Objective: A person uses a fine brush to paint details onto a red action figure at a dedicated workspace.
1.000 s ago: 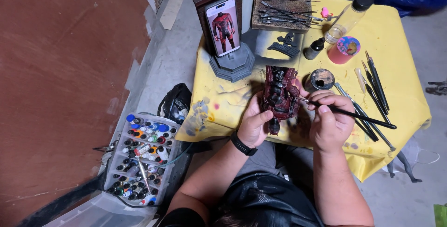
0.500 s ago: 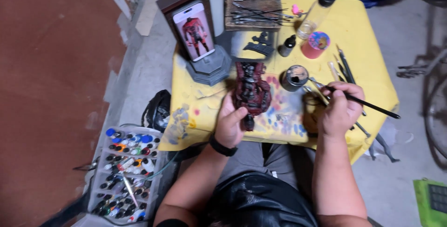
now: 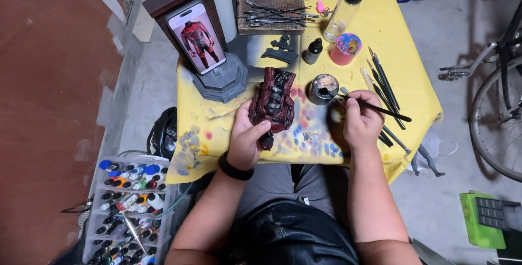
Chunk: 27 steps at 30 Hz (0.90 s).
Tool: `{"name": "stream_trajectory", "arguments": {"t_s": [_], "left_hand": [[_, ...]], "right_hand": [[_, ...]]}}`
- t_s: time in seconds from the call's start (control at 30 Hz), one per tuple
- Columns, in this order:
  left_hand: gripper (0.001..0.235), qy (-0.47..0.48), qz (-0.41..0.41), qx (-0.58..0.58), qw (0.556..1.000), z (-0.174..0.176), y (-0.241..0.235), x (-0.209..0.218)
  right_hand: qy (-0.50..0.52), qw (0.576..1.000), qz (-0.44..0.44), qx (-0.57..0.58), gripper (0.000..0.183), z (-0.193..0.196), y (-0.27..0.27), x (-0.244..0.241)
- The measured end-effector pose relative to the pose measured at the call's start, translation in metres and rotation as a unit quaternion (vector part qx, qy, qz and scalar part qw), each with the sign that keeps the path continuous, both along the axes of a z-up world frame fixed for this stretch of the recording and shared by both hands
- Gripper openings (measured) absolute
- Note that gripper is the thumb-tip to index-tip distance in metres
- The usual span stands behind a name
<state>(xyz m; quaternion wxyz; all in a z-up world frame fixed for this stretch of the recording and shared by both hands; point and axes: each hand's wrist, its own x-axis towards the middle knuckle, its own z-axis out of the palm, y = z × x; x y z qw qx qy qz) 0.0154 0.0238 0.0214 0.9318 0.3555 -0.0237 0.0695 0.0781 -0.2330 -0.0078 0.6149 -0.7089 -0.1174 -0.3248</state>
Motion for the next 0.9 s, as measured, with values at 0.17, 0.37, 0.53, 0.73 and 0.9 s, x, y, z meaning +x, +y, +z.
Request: {"name": "stream_trajectory", "arguments": {"t_s": [0.17,0.37,0.53,0.73,0.9], "left_hand": [[0.066,0.007,0.004,-0.004,1.000,-0.005,0.000,0.002],[0.066,0.005,0.006,-0.015,1.000,-0.002,0.000,0.000],[0.068,0.015,0.003,-0.015,1.000,0.004,-0.001,-0.002],[0.064,0.014,-0.017,-0.013,1.000,0.012,0.000,-0.005],[0.066,0.048,-0.062,-0.086,0.993,0.015,-0.008,-0.016]], "right_hand": [[0.007,1.000,0.013,-0.013,0.007,-0.001,0.001,0.000],[-0.007,1.000,0.023,-0.019,0.007,-0.002,-0.001,0.000],[-0.042,0.997,0.048,0.043,0.006,-0.004,-0.001,-0.001],[-0.128,0.970,0.128,0.161,0.010,0.035,0.040,-0.025],[-0.115,0.942,0.213,0.233,0.015,0.047,0.065,-0.043]]}}
